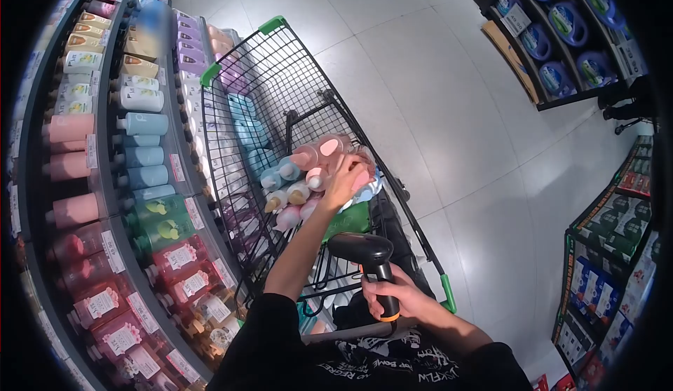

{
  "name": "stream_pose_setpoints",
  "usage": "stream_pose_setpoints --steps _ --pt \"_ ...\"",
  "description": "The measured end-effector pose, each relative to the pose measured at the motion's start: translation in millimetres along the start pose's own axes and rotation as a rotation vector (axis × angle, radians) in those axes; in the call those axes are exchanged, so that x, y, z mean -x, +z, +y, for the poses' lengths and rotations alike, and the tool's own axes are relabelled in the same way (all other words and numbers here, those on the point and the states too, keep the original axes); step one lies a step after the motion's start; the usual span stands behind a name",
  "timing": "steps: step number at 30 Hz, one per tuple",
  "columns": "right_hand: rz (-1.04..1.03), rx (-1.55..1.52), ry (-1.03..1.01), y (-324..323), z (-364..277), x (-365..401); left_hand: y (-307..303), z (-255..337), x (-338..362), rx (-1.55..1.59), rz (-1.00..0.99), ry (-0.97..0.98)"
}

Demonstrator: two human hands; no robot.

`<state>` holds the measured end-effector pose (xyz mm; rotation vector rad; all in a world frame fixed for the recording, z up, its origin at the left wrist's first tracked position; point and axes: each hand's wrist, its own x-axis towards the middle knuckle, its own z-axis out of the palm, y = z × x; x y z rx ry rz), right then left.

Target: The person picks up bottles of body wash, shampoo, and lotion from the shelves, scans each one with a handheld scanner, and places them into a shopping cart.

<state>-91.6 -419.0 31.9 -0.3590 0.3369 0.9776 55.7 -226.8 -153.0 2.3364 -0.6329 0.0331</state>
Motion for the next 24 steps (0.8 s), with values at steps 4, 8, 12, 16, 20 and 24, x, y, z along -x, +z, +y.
stream_pose_setpoints --steps 4,8,12,16,20,24 --pt "0.016 -0.029 0.061 -3 4 -3 14 -22 -4 -0.147 -0.177 0.076" --pt "0.026 -0.049 0.088 -2 3 -7 25 -37 -1 -0.284 -0.258 0.078" --pt "0.065 -0.057 0.104 7 3 -10 19 -30 16 -0.407 -0.289 -0.035" --pt "0.045 -0.073 0.073 12 2 -12 29 -18 41 -0.506 -0.179 -0.007" --pt "0.046 -0.078 0.107 9 5 -12 48 -8 53 -0.602 -0.246 -0.123" --pt "0.098 0.017 0.068 11 7 -11 39 9 36 -0.573 -0.235 -0.386"
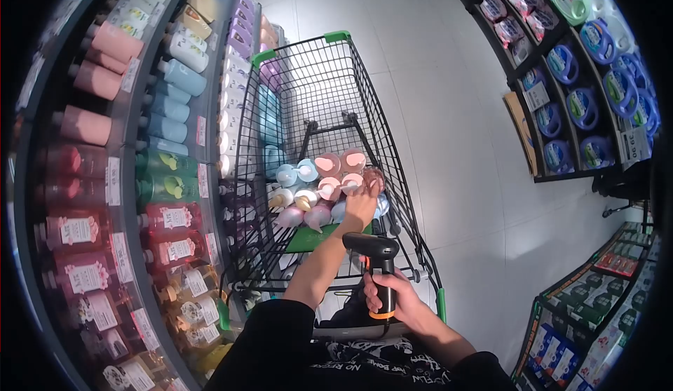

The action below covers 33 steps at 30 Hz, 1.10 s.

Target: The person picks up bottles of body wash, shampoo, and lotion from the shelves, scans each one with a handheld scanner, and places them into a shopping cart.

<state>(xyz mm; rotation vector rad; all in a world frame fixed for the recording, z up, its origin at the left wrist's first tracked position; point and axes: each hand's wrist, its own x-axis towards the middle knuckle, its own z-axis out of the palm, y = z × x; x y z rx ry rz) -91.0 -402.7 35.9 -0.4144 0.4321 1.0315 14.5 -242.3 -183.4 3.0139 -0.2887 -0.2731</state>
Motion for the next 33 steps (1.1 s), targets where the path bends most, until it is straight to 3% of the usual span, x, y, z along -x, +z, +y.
stream_pose_setpoints --steps 2,3,5,7,9,13,15,16,19,21,23,25,27,28,29,31,32,33 --pt "-0.002 0.051 -0.013 -4 4 -1 -23 -6 7 0.232 -0.214 -0.147" --pt "-0.016 0.069 -0.023 -2 3 -1 -36 -15 16 0.229 -0.193 -0.162" --pt "-0.022 0.096 -0.022 -4 7 -2 -62 -41 45 0.29 -0.269 -0.015" --pt "-0.016 0.142 0.01 -4 10 -2 -104 -64 89 0.494 -0.158 0.009" --pt "-0.016 0.216 0.032 1 14 -5 -139 -89 134 0.487 -0.114 -0.077" --pt "-0.086 0.316 0.091 25 23 -16 -205 -125 244 0.488 0.285 -0.285" --pt "-0.143 0.351 0.138 44 30 -28 -251 -126 296 0.426 0.449 -0.455" --pt "-0.199 0.388 0.14 53 33 -30 -268 -125 319 0.365 0.574 -0.442" --pt "-0.256 0.419 0.178 57 49 -51 -348 -95 375 0.54 0.836 -0.751" --pt "-0.297 0.485 0.17 57 51 -58 -380 -89 410 0.075 1.091 -0.698" --pt "-0.316 0.452 0.182 58 44 -46 -406 -72 438 -0.018 1.302 -0.863" --pt "-0.293 0.405 0.164 56 47 -53 -420 -87 457 0.054 1.566 -0.806" --pt "-0.294 0.404 0.149 47 52 -62 -431 -112 469 0.09 1.69 -0.818" --pt "-0.296 0.431 0.144 48 53 -63 -439 -119 472 0.19 1.646 -0.927" --pt "-0.298 0.46 0.134 51 52 -63 -452 -126 473 0.199 1.655 -0.918" --pt "-0.358 0.503 0.101 57 49 -49 -493 -118 463 0.199 1.187 -1.444" --pt "-0.369 0.539 0.088 60 51 -50 -496 -130 456 0.211 1.193 -1.428" --pt "-0.38 0.574 0.076 61 53 -50 -494 -144 448 0.125 1.364 -1.339"
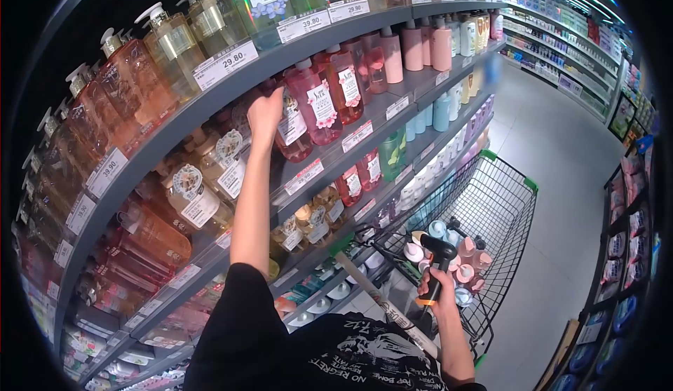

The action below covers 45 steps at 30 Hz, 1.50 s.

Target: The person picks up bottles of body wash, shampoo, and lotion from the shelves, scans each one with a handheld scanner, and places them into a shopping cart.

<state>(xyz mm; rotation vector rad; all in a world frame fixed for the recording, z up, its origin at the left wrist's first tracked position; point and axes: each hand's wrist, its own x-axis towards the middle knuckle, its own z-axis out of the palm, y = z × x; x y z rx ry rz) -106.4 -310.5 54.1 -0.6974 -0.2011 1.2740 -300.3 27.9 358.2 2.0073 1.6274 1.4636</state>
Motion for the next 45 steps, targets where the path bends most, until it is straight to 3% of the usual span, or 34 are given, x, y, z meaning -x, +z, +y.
stream_pose_setpoints --steps 1,2,4,5,8,10,12,14,18,22,23,25,26,31,35,40,45 --pt "0.002 0.001 -0.004 0 1 -2 16 -3 -9 0.088 0.141 0.077" --pt "0.014 0.007 -0.018 0 2 -3 35 -15 -31 0.103 0.136 0.08" --pt "0.021 -0.008 -0.014 -5 -6 17 51 -24 -63 0.275 0.279 0.359" --pt "0.029 -0.004 -0.024 -4 -4 12 57 -26 -65 0.288 0.273 0.358" --pt "0.042 -0.001 -0.023 -4 -1 7 51 -14 -45 0.215 0.427 0.287" --pt "0.035 0.003 -0.019 -4 2 1 24 23 0 0.213 0.454 -0.188" --pt "0.029 0.001 -0.025 -5 -6 15 9 -4 2 0.32 0.313 -0.247" --pt "0.028 0.002 -0.02 -3 -4 10 1 9 41 1.002 0.618 -0.061" --pt "0.023 -0.021 -0.002 -12 -4 10 -21 -26 75 1.355 0.553 0.23" --pt "0.015 -0.094 -0.012 -6 -10 19 -53 -25 94 1.173 0.398 0.518" --pt "0.002 -0.137 0.004 -5 -11 21 -63 -24 97 1.177 0.382 0.513" --pt "-0.029 -0.19 0.032 -3 -12 26 -81 -17 103 1.448 0.119 0.691" --pt "-0.071 -0.233 0.064 -1 -13 29 -86 -12 108 1.528 0.056 0.669" --pt "-0.263 -0.272 0.106 37 -38 55 -70 -11 129 1.6 -0.423 0.766" --pt "-0.311 -0.306 0.085 46 -48 72 -30 8 152 1.654 -0.764 0.676" --pt "-0.246 -0.415 0.059 27 -42 74 36 38 180 1.7 -1.03 0.56" --pt "-0.135 -0.516 -0.045 -8 -30 82 98 80 212 1.576 -1.141 0.418"
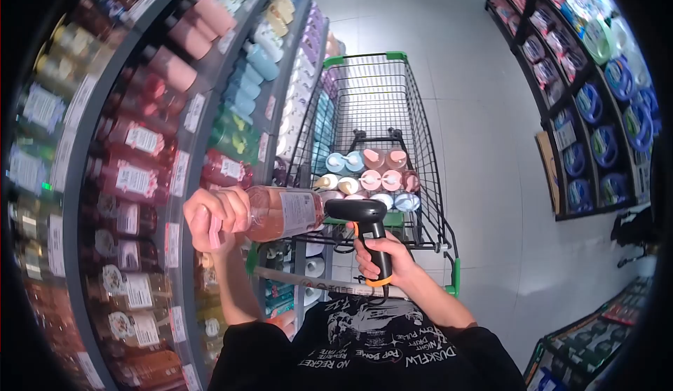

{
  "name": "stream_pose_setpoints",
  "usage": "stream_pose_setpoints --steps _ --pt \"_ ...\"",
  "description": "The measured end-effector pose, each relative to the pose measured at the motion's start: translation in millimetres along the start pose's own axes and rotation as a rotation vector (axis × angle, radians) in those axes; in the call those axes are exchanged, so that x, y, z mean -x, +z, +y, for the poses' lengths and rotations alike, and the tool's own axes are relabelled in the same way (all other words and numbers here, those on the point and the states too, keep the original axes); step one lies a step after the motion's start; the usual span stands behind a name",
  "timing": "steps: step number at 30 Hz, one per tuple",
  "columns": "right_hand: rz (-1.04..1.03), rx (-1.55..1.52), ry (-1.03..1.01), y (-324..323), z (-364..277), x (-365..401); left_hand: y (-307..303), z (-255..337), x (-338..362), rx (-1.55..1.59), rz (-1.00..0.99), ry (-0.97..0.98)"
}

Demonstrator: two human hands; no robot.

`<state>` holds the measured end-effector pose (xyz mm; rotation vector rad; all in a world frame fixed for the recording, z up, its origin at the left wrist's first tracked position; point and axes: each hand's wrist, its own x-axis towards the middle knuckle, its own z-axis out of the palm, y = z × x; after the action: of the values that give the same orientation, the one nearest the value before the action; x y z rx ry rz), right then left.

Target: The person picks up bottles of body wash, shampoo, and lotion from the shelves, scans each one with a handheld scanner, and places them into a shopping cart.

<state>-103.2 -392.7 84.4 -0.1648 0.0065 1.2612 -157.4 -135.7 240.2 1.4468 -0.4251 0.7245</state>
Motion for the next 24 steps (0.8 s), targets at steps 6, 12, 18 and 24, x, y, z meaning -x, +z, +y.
stream_pose_setpoints --steps 6,12,18,24 --pt "0.183 -0.066 -0.2 -34 -9 21 20 -129 -52 -0.057 -0.036 -0.214" --pt "0.251 -0.112 -0.347 -46 -15 30 70 -289 -79 -0.165 -0.011 -0.418" --pt "0.318 -0.192 -0.281 -50 -22 31 87 -431 -38 -0.074 0.016 -0.558" --pt "0.42 -0.227 -0.216 -46 -32 21 85 -516 32 -0.005 -0.04 -0.757"
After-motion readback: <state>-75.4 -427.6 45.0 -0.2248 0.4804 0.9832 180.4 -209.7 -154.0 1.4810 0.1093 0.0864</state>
